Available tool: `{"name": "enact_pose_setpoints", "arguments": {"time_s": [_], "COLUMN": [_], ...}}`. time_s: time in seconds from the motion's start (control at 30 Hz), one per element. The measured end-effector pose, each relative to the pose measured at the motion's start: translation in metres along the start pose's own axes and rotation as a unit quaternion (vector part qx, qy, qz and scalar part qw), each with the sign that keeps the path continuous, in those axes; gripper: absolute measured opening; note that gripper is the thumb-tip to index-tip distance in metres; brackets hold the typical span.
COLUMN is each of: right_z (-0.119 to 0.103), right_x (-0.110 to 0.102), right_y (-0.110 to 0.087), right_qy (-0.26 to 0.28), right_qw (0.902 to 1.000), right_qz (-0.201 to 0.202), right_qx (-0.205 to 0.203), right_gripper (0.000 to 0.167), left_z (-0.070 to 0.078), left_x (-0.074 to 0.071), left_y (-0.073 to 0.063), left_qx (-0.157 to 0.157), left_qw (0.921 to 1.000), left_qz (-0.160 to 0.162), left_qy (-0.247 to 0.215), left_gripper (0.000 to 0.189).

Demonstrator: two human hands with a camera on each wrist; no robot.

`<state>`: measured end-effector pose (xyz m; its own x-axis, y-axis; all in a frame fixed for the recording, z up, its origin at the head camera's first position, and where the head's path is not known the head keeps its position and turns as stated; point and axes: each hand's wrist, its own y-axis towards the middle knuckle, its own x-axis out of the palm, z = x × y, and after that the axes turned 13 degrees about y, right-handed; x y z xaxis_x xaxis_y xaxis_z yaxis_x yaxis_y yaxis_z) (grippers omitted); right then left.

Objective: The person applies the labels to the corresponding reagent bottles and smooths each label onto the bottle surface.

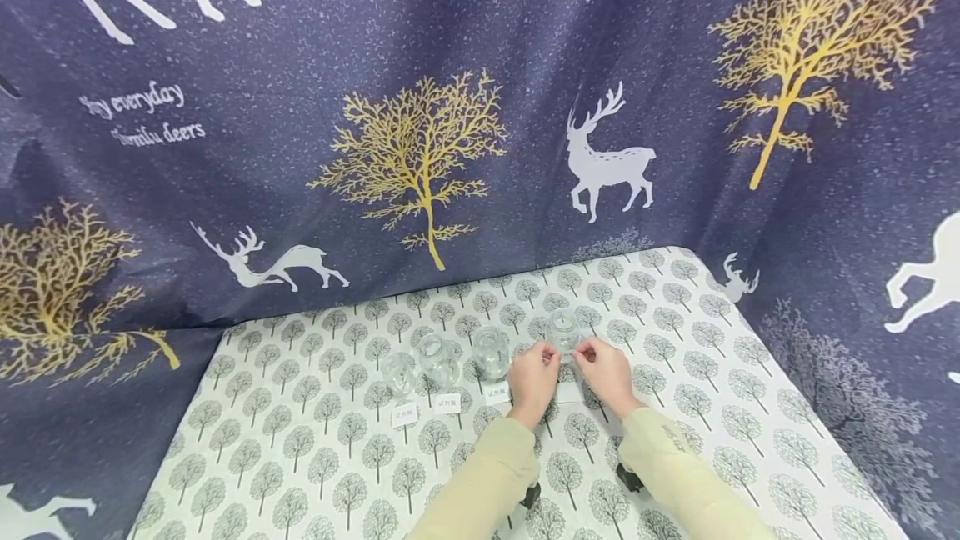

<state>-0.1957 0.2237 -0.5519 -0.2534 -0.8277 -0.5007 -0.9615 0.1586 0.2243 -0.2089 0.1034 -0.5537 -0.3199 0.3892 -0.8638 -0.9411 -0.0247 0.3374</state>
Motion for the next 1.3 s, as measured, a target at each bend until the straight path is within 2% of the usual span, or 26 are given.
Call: {"name": "enact_pose_setpoints", "arguments": {"time_s": [0.13,0.3,0.5,0.6,0.73,0.83,0.93,1.17,1.3], "right_z": [0.002,0.005,0.003,0.002,0.001,-0.001,-0.002,-0.003,-0.001], "right_x": [0.001,-0.004,-0.014,-0.014,-0.015,-0.016,-0.017,-0.02,-0.024], "right_y": [-0.001,-0.006,0.001,0.01,0.02,0.023,0.025,0.024,0.026], "right_qy": [-0.007,-0.013,-0.013,-0.014,-0.013,-0.014,-0.032,-0.031,-0.057], "right_qw": [0.9999,0.9996,0.9964,0.993,0.9893,0.9881,0.9881,0.9878,0.985], "right_qz": [-0.003,-0.021,-0.083,-0.116,-0.143,-0.152,-0.15,-0.15,-0.15], "right_qx": [-0.015,-0.015,0.015,0.018,0.022,0.02,0.004,-0.026,-0.064], "right_gripper": [0.01,0.036,0.061,0.069,0.074,0.073,0.07,0.068,0.062], "left_z": [-0.002,-0.008,-0.013,-0.013,-0.013,-0.011,-0.009,-0.005,-0.005], "left_x": [-0.003,-0.006,-0.003,-0.005,-0.008,-0.008,-0.008,-0.005,-0.003], "left_y": [0.0,0.002,0.009,0.013,0.017,0.021,0.022,0.025,0.027], "left_qx": [-0.012,-0.022,0.023,0.045,0.071,0.094,0.103,0.074,0.072], "left_qw": [0.9997,0.998,0.9931,0.9884,0.9834,0.9808,0.9804,0.982,0.9828], "left_qz": [-0.016,-0.057,-0.105,-0.135,-0.16,-0.165,-0.165,-0.172,-0.169], "left_qy": [-0.012,-0.013,-0.047,-0.053,-0.05,-0.044,-0.03,-0.022,-0.022], "left_gripper": [0.009,0.026,0.072,0.085,0.088,0.085,0.081,0.079,0.076]}}
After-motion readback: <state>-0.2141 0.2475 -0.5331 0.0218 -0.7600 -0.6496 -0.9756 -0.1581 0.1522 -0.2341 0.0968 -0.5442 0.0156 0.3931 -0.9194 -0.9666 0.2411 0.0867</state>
